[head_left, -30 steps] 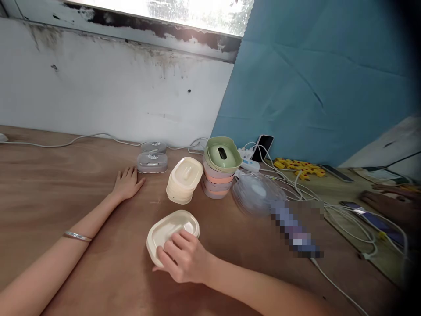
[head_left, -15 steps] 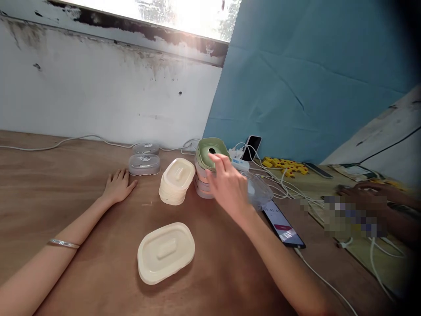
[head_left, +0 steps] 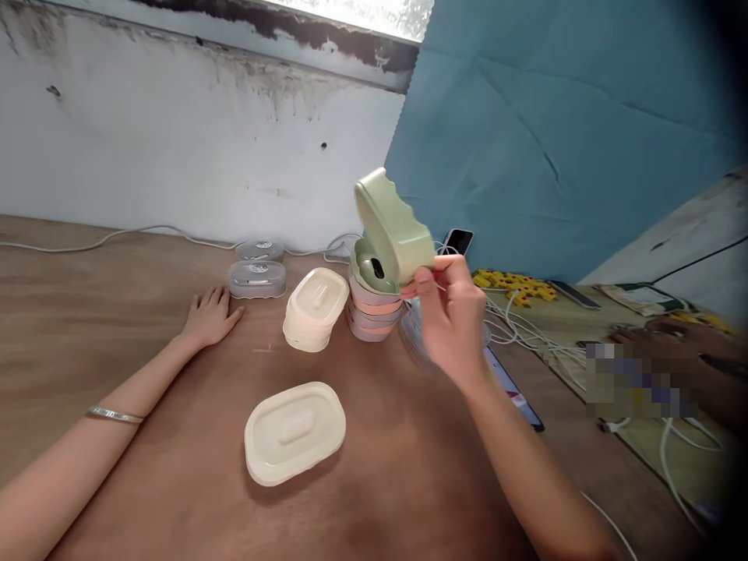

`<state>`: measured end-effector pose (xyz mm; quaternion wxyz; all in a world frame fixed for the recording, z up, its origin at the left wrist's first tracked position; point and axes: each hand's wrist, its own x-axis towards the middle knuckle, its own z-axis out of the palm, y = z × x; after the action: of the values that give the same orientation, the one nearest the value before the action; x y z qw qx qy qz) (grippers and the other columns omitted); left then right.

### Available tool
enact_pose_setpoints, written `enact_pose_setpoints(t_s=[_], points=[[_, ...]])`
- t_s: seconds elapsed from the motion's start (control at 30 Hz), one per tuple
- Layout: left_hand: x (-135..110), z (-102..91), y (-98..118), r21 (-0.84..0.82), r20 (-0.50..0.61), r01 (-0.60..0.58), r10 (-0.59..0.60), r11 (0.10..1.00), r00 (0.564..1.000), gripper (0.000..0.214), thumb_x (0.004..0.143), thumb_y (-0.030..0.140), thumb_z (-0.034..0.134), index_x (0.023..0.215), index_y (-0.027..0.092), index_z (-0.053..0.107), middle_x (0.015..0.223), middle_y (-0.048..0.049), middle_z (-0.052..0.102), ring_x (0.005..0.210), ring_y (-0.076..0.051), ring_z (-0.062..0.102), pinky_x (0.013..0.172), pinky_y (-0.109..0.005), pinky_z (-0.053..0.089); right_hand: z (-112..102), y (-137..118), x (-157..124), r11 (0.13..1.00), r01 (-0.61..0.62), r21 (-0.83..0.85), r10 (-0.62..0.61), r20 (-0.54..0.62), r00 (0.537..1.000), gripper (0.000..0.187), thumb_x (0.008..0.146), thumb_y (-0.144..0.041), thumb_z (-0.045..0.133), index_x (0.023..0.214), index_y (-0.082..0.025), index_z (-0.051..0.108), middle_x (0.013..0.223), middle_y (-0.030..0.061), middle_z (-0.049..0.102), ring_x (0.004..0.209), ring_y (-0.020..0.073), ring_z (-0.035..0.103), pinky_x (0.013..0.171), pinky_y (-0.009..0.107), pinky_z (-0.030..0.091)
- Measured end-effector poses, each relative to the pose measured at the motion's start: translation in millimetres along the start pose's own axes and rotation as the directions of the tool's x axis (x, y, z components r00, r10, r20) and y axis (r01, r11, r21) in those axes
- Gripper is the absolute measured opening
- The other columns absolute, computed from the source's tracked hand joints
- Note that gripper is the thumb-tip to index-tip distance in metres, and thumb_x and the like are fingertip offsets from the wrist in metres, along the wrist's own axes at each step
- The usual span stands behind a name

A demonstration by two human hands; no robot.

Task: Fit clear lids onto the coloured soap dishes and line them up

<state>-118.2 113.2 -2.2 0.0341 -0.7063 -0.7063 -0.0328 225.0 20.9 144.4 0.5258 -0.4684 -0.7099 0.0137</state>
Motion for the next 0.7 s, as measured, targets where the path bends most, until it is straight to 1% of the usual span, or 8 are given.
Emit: enact_pose_setpoints(t_s=[0.07, 0.1, 0.2, 0.27, 0.33, 0.47, 0.6, 0.7], points=[[-0.3, -0.5, 0.0, 0.001, 0.004, 0.002, -0.002, 1.000, 1.000, 0.070, 0.092, 0.046, 0.022, 0.142, -0.003, 0.030, 0.149, -0.0208, 0.029, 0.139, -0.034, 0.024, 0.109, -0.052, 0.022, -4.9, -14.8, -3.9, 0.917, -0.210, 0.338, 0.147, 0.203, 0.968, 0.027, 0.091, -0.047, 0.042, 0.084, -0.021, 0.046, 0.067, -0.0016, 0.054, 0.059, 0.0132, 0.058, 0.055, 0.027, 0.048], [-0.5, -1.0, 0.1, 0.001, 0.008, 0.001, -0.001, 1.000, 1.000, 0.070, 0.092, 0.046, 0.022, 0.142, -0.002, 0.029, 0.149, -0.0206, 0.029, 0.139, -0.034, 0.023, 0.109, -0.051, 0.022, -6.3, -20.8, -5.6, 0.836, -0.335, 0.434, 0.173, 0.371, 0.912, 0.030, 0.090, -0.050, 0.044, 0.082, -0.021, 0.045, 0.066, -0.0023, 0.053, 0.056, 0.0118, 0.056, 0.051, 0.025, 0.048], [-1.0, -3.3, 0.7, 0.003, 0.023, -0.002, 0.002, 1.000, 1.000, 0.069, 0.093, 0.046, 0.022, 0.143, -0.002, 0.028, 0.150, -0.0201, 0.028, 0.139, -0.033, 0.023, 0.109, -0.051, 0.022, -2.6, -28.8, -11.6, 0.671, -0.650, 0.358, 0.100, 0.824, 0.558, 0.039, 0.077, -0.054, 0.062, 0.084, -0.019, 0.046, 0.072, -0.0028, 0.054, 0.051, 0.0081, 0.053, 0.042, 0.021, 0.046], [-1.2, -4.4, 1.2, 0.006, 0.029, 0.000, 0.000, 1.000, 1.000, 0.069, 0.093, 0.046, 0.023, 0.142, -0.002, 0.028, 0.150, -0.0199, 0.028, 0.139, -0.033, 0.023, 0.110, -0.051, 0.022, 6.1, -26.5, -16.8, 0.693, -0.698, 0.182, 0.073, 0.945, 0.319, 0.048, 0.067, -0.050, 0.072, 0.092, -0.019, 0.045, 0.075, -0.0037, 0.055, 0.047, 0.0059, 0.050, 0.036, 0.017, 0.042], [-1.4, -4.9, 1.6, 0.010, 0.027, 0.003, -0.003, 1.000, 1.000, 0.068, 0.093, 0.045, 0.023, 0.142, -0.002, 0.029, 0.150, -0.0197, 0.029, 0.139, -0.033, 0.024, 0.110, -0.051, 0.022, 16.1, -21.8, -22.3, 0.773, -0.633, 0.035, 0.112, 0.975, 0.191, 0.050, 0.068, -0.047, 0.073, 0.098, -0.020, 0.043, 0.074, -0.0045, 0.057, 0.043, 0.0050, 0.048, 0.033, 0.016, 0.037], [-2.1, -5.1, 2.4, 0.012, 0.020, 0.002, -0.002, 1.000, 1.000, 0.068, 0.093, 0.045, 0.023, 0.142, -0.003, 0.030, 0.150, -0.0198, 0.029, 0.139, -0.033, 0.024, 0.110, -0.051, 0.022, 28.8, -15.8, -30.1, 0.898, -0.423, -0.121, 0.200, 0.969, 0.147, 0.034, 0.085, -0.047, 0.051, 0.106, -0.020, 0.047, 0.070, -0.0038, 0.059, 0.041, 0.0074, 0.053, 0.040, 0.019, 0.040], [-2.9, -6.5, 3.7, 0.010, 0.014, -0.002, 0.002, 1.000, 1.000, 0.068, 0.092, 0.044, 0.024, 0.141, -0.003, 0.031, 0.149, -0.0204, 0.030, 0.139, -0.033, 0.024, 0.110, -0.051, 0.022, 33.8, -16.0, -34.6, 0.959, -0.106, -0.261, 0.281, 0.915, 0.288, 0.030, 0.088, -0.048, 0.045, 0.085, -0.019, 0.055, 0.068, 0.0007, 0.061, 0.053, 0.0143, 0.059, 0.049, 0.024, 0.037], [-3.0, -7.4, 4.2, 0.009, 0.012, -0.002, 0.002, 1.000, 1.000, 0.068, 0.092, 0.044, 0.025, 0.141, -0.003, 0.031, 0.149, -0.0207, 0.030, 0.139, -0.033, 0.025, 0.109, -0.052, 0.023, 36.3, -17.3, -37.1, 0.934, 0.119, -0.338, 0.292, 0.911, 0.292, 0.031, 0.087, -0.046, 0.047, 0.077, -0.019, 0.058, 0.071, 0.0051, 0.063, 0.066, 0.0210, 0.062, 0.053, 0.026, 0.036]])
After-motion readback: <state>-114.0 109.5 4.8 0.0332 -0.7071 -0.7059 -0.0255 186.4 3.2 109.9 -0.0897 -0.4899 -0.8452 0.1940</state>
